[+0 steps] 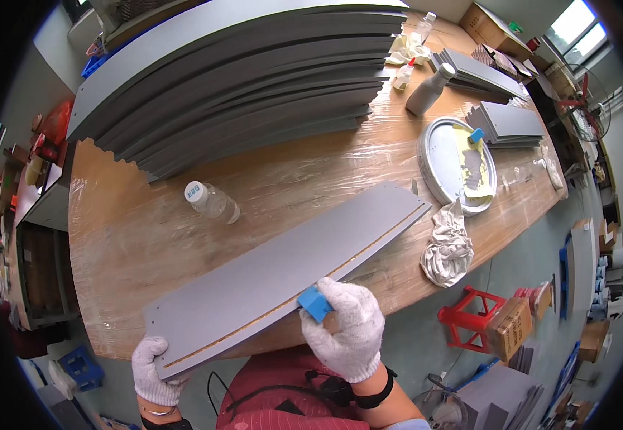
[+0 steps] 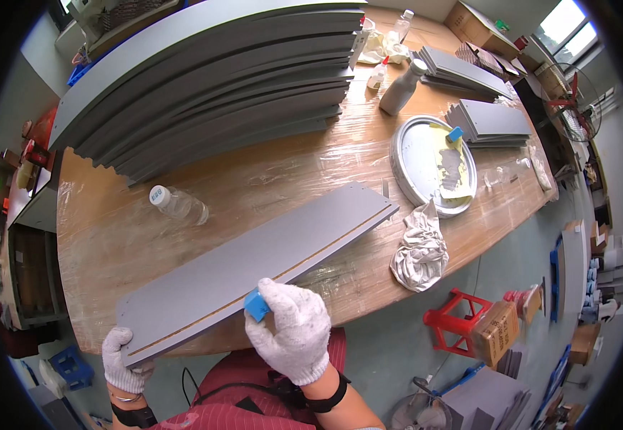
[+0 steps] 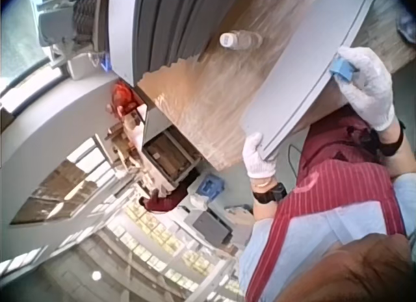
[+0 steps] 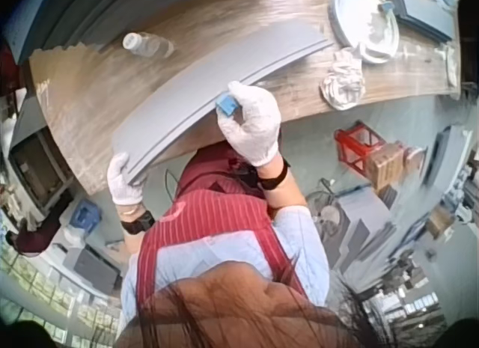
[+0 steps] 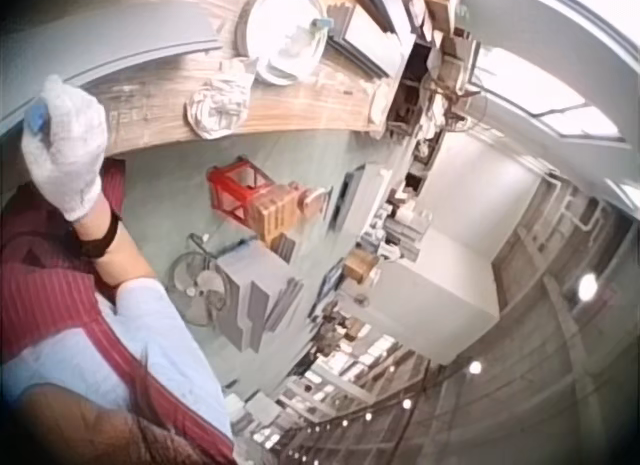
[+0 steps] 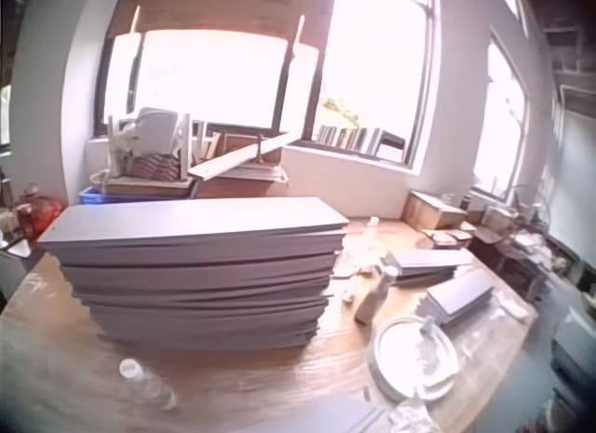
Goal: The person wipes a gray metal panel with a cloth, then uses a blue sanding block to smooth the edges. They flip the panel and repeat the sanding and wiping process on the other side. The person stacks the finished panel with others on the table.
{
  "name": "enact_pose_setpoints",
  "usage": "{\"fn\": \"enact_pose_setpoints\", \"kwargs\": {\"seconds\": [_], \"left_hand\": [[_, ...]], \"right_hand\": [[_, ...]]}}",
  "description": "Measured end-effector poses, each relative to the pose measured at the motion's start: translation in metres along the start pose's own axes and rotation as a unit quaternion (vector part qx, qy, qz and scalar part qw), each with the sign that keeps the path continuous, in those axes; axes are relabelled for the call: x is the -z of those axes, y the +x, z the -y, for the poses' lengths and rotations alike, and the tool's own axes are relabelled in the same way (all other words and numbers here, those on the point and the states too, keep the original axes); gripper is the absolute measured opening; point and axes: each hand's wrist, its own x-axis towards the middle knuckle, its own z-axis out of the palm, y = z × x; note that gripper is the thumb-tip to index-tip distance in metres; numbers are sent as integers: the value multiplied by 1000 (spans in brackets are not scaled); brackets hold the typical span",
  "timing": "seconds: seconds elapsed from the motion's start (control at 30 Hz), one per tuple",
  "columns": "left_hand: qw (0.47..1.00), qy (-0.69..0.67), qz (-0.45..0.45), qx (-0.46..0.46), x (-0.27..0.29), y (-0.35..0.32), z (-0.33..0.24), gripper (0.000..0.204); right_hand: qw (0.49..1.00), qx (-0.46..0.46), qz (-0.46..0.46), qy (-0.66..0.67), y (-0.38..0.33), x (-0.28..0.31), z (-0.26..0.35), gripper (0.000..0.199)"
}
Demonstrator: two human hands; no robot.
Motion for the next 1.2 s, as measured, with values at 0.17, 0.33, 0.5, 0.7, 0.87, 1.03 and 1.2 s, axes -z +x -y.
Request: {"fn": "enact_pose_setpoints", "kwargs": {"seconds": [0.17, 0.33, 0.5, 0.7, 0.87, 1.03, 1.2], "left_hand": [[1000, 9, -17, -10, -1, 2, 0, 44], [999, 9, -38, -32, -3, 2, 2, 46], [999, -5, -38, -8, 1, 6, -4, 48], [998, 16, -39, -42, 8, 16, 0, 50], [999, -18, 44, 0, 35, 19, -8, 64], [997, -28, 68, -19, 34, 17, -1, 67], [996, -8, 55, -65, 2, 21, 6, 62]], "right_hand": [[970, -112, -153, -155, 28, 34, -121, 42], [989, -91, -116, -34, 29, 29, -89, 44], [994, -47, -77, -60, 31, 30, -101, 45], [940, -216, -196, -177, 69, 78, -228, 41], [947, -207, -159, -187, 66, 77, -220, 36], [982, -145, -107, -61, 33, 40, -147, 38], [987, -43, 64, 140, 0, 5, -34, 48]]}}
